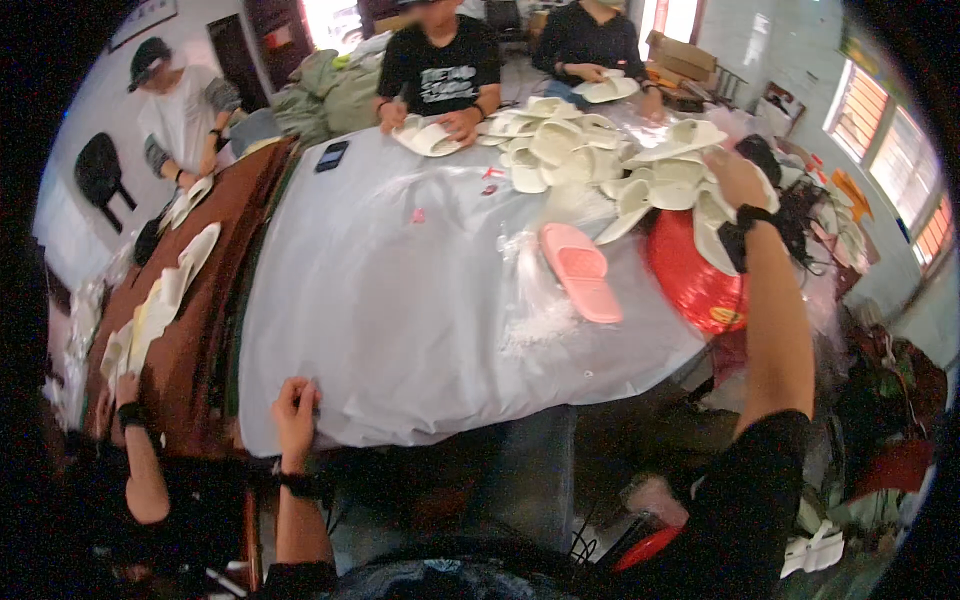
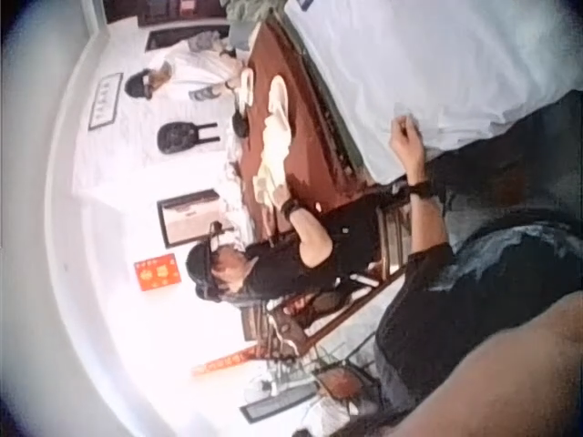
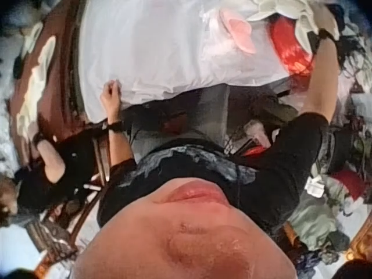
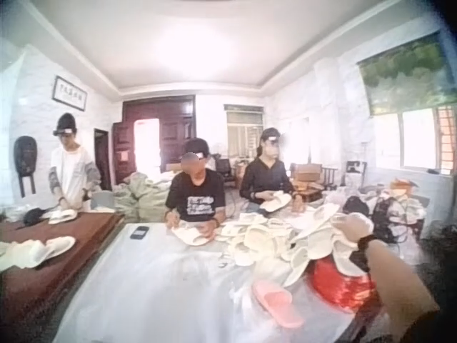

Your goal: Attaching components and straps to white slippers at an assembly table.

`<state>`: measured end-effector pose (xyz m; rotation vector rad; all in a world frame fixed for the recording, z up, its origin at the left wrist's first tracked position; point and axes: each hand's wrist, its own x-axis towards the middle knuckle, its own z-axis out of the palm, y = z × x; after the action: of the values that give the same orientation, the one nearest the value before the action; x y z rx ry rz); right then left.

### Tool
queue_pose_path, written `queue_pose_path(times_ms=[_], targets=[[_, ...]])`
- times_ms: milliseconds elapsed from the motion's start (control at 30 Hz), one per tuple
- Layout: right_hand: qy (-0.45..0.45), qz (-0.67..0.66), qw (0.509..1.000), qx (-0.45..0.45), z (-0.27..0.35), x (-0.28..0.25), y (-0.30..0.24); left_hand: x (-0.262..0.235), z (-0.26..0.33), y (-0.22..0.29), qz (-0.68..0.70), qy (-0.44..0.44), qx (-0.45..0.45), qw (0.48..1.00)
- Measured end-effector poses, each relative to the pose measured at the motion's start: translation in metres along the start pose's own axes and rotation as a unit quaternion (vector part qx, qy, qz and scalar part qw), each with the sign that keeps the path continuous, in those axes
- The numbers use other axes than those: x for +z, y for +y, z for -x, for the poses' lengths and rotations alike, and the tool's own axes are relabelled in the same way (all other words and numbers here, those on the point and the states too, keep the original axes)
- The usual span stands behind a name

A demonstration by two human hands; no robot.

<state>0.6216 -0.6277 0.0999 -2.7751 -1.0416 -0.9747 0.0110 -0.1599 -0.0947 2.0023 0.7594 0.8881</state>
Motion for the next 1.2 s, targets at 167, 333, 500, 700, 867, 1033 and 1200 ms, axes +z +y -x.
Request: queue_pose_path(times_ms=[167,333,500,700,867,1033,1200], targets=[[0.061,-0.493,0.868,-0.007,0.023,-0.147,-0.204,-0.004,0.001,-0.005,-0.01,0.022,0.002,1.0],[0.123,-0.554,0.788,-0.24,0.094,-0.252,-0.353,-0.019,0.01,-0.01,-0.035,0.051,0.023,0.998],[0.222,-0.345,0.725,-0.553,0.089,-0.299,-0.361,-0.007,0.009,-0.01,-0.013,0.045,0.055,0.997],[0.235,-0.48,0.682,-0.5,0.094,-0.288,-0.383,-0.011,0.009,-0.008,-0.004,0.035,0.047,0.998],[0.216,-0.498,0.701,-0.462,0.09,-0.284,-0.398,-0.012,0.003,-0.008,-0.003,0.043,0.061,0.997],[0.235,-0.487,0.723,-0.431,0.082,-0.301,-0.442,-0.011,0.006,-0.004,-0.023,0.026,0.042,0.999],[0.261,-0.454,0.76,-0.386,0.093,-0.312,-0.442,-0.02,0.016,-0.005,-0.016,0.036,0.056,0.998]])
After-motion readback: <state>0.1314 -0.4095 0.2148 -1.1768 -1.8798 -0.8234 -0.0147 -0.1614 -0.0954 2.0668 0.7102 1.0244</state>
